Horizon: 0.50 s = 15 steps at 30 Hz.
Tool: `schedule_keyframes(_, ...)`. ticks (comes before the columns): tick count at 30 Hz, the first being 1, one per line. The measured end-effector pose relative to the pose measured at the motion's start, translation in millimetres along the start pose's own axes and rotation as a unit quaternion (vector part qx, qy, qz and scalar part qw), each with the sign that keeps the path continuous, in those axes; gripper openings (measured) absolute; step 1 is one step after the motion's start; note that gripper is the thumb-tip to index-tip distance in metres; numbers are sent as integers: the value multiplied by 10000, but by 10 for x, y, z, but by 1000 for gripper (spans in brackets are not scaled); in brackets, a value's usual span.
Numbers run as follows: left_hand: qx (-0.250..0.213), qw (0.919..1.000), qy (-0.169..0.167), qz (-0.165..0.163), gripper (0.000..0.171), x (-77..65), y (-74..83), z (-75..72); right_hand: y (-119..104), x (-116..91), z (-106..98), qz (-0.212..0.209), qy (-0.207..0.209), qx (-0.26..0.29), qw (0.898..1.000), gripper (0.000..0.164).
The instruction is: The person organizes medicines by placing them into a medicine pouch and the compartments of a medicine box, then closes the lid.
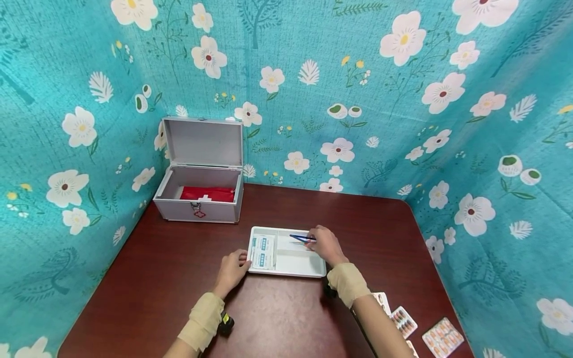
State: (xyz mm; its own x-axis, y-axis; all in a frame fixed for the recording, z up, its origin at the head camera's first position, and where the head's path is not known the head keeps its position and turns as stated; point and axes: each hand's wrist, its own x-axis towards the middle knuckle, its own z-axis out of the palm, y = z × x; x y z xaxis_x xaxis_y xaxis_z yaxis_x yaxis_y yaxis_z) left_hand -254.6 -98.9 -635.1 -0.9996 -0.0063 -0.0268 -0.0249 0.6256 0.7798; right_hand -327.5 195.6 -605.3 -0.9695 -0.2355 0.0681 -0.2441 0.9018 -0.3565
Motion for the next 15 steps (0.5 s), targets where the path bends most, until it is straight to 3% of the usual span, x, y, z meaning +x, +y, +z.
schedule_keyframes(8,-46,10000,-9,73,29,-9,20,-11,-44,48,96,-298,-259,176,9991,24)
schedule_keyframes(15,-97,9999,14,113,28,-7,22,-23,197,-124,-13,-714,372,768,9938,30)
